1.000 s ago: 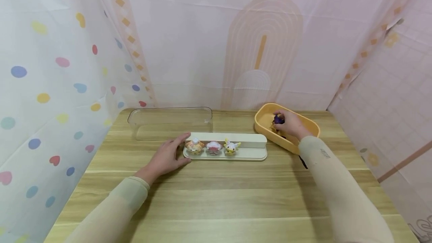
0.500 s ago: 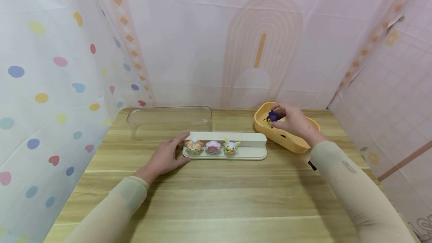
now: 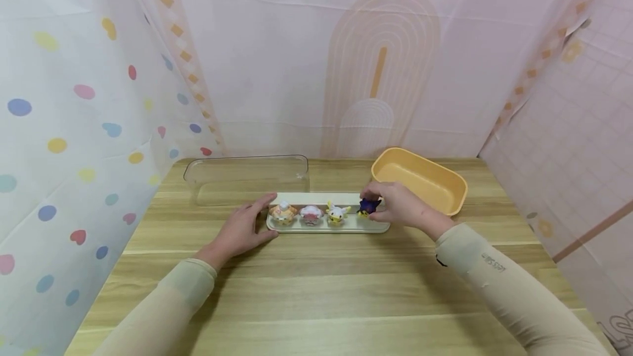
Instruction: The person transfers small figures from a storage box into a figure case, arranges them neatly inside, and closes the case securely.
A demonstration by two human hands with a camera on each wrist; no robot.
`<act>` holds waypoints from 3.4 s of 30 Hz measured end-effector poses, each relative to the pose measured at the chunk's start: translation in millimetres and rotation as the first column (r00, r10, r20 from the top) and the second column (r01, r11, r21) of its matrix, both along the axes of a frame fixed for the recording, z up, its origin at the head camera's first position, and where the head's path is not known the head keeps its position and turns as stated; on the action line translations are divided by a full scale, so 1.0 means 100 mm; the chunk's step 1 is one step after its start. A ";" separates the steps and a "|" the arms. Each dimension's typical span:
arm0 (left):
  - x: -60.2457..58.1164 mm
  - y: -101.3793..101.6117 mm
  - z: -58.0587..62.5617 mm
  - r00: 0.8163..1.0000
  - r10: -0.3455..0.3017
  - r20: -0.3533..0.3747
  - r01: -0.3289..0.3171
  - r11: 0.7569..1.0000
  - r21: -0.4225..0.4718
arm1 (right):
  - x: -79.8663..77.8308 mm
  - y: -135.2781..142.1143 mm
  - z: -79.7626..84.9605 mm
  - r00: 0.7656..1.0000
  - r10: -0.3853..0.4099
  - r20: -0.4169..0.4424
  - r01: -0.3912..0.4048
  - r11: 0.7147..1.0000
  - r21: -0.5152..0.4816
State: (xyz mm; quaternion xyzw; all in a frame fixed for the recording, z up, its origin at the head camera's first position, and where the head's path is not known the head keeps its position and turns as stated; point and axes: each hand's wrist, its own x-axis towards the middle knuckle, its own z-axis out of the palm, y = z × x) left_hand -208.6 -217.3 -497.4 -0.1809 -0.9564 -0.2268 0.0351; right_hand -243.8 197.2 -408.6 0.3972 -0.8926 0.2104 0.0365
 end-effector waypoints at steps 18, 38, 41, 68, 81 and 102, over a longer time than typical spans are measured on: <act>0.01 0.01 0.01 1.000 0.007 0.007 -0.007 1.000 0.003 | 0.02 -0.16 -0.24 0.996 -0.054 -0.076 0.062 0.992 0.107; -0.02 -0.01 -0.02 1.000 0.002 0.011 -0.002 1.000 0.012 | -0.30 0.49 0.16 0.919 -0.340 0.200 0.366 0.924 -0.109; -0.02 -0.01 -0.03 1.000 0.004 0.009 -0.004 1.000 0.006 | -0.43 0.73 0.17 0.881 -0.401 0.252 0.413 0.911 0.008; 0.01 -0.03 -0.01 1.000 -0.001 0.006 0.001 1.000 0.002 | -0.55 0.99 -0.30 0.829 -0.514 0.222 0.459 0.851 0.256; 0.00 -0.03 -0.02 1.000 0.003 0.007 -0.003 1.000 0.005 | -0.58 1.02 -0.35 0.864 -0.476 0.162 0.473 0.879 0.057; 0.01 -0.03 -0.05 1.000 -0.002 -0.001 0.002 1.000 0.002 | -0.67 0.78 -0.35 0.853 -0.490 0.179 0.456 0.868 0.198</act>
